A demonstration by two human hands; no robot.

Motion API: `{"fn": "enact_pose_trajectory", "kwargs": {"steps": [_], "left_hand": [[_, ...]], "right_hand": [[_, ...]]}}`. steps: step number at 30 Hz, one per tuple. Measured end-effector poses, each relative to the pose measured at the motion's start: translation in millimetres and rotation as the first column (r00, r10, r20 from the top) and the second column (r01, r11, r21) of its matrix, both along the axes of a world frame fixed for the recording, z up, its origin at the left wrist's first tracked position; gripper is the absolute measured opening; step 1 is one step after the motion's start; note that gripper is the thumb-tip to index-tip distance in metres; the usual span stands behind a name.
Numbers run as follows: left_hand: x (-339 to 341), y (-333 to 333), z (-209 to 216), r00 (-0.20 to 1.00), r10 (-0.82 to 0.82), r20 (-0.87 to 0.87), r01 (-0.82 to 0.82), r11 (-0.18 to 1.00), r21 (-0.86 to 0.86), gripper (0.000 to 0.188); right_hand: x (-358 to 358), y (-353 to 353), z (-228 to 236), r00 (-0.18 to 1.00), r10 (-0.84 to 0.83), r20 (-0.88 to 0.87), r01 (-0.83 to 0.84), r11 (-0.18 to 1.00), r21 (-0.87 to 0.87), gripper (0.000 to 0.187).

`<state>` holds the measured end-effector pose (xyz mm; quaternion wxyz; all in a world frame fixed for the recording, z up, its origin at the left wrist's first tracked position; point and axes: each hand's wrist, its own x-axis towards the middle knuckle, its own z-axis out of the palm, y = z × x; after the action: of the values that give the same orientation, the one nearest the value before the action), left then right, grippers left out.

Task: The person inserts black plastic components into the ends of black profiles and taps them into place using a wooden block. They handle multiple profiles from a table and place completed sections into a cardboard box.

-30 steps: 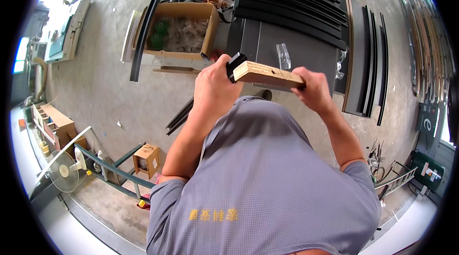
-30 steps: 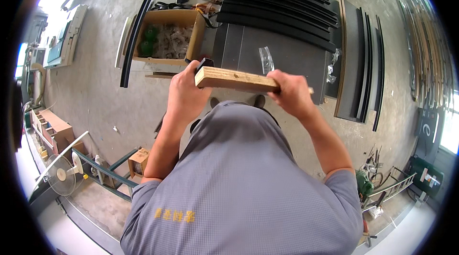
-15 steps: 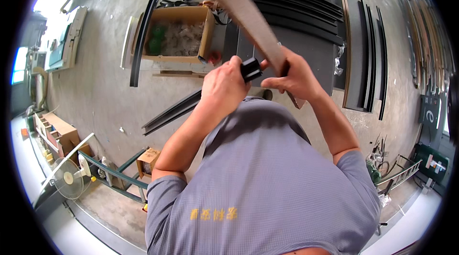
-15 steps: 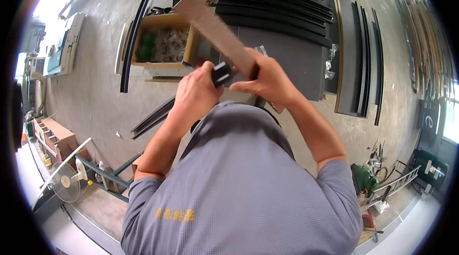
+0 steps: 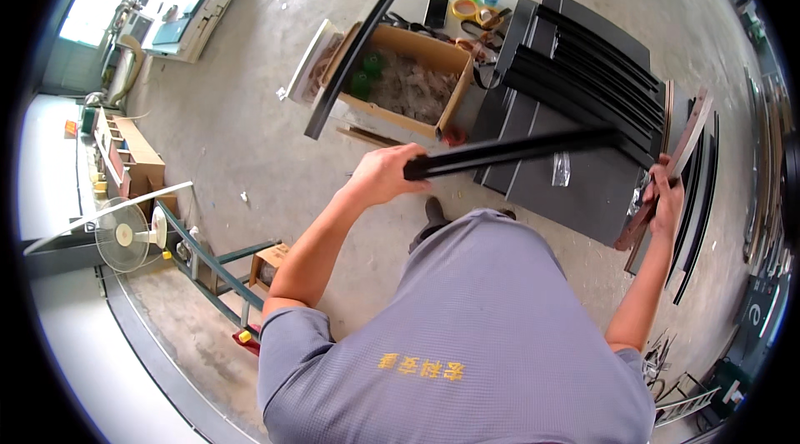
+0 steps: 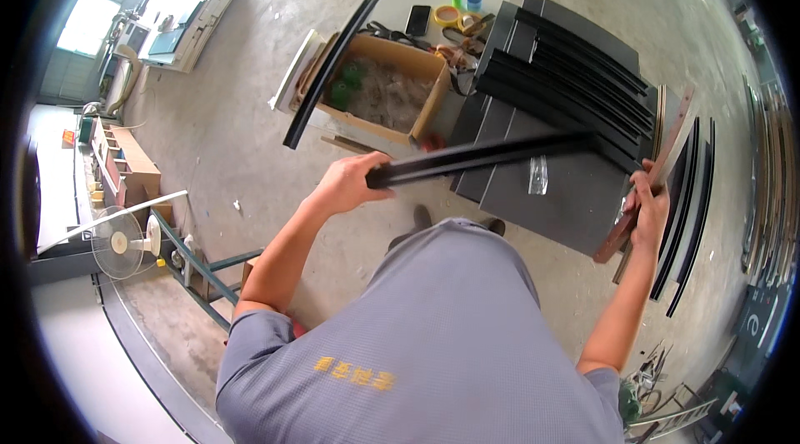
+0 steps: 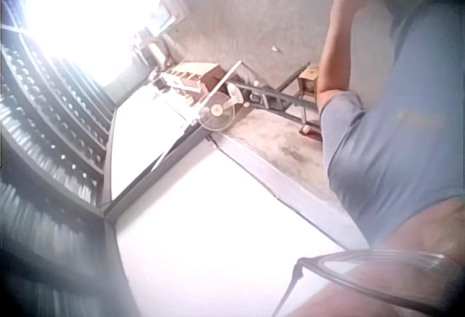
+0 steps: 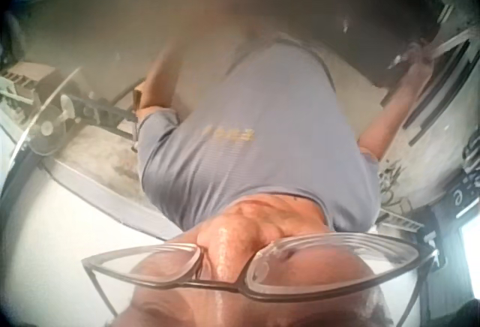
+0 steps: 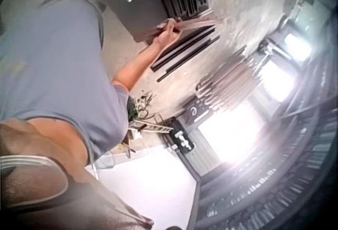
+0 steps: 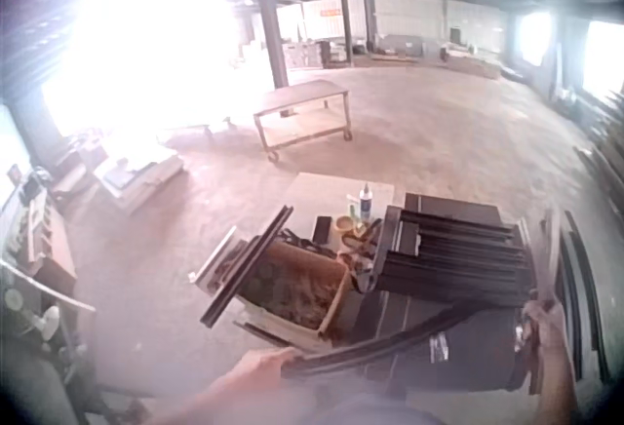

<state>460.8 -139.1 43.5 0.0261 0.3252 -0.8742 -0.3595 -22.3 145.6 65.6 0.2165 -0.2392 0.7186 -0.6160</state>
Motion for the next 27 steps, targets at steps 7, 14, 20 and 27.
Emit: {"fn": "enact_pose_trajectory", "kwargs": {"steps": [7,14,20,27], "left_hand": [[23.1,-99.8,-62.8,0.806,0.585,-0.087,-0.565,0.719,-0.405,0.053],[46.0,-151.1,-129.8,0.712,0.701,-0.037,-0.586,0.565,-0.581,0.074],[39.6,-177.1,-151.3,0.618,0.785,0.026,-0.673,0.547,-0.498,0.096],[40.1,-188.0,-155.4,0.601,0.798,-0.054,-0.688,0.481,-0.543,0.083]], "right_hand": [[67.2,-1.5,-19.3,0.994,0.058,0.093,-0.077,0.974,0.215,0.041],[100.0,15.6,-28.0,0.988,-0.007,0.152,-0.033,0.966,0.257,0.044],[111.5,31.0,-40.6,0.977,-0.061,0.206,0.001,0.960,0.280,0.044],[127.8,32.7,-48.3,0.973,-0.027,0.231,-0.043,0.954,0.295,0.043]]}}
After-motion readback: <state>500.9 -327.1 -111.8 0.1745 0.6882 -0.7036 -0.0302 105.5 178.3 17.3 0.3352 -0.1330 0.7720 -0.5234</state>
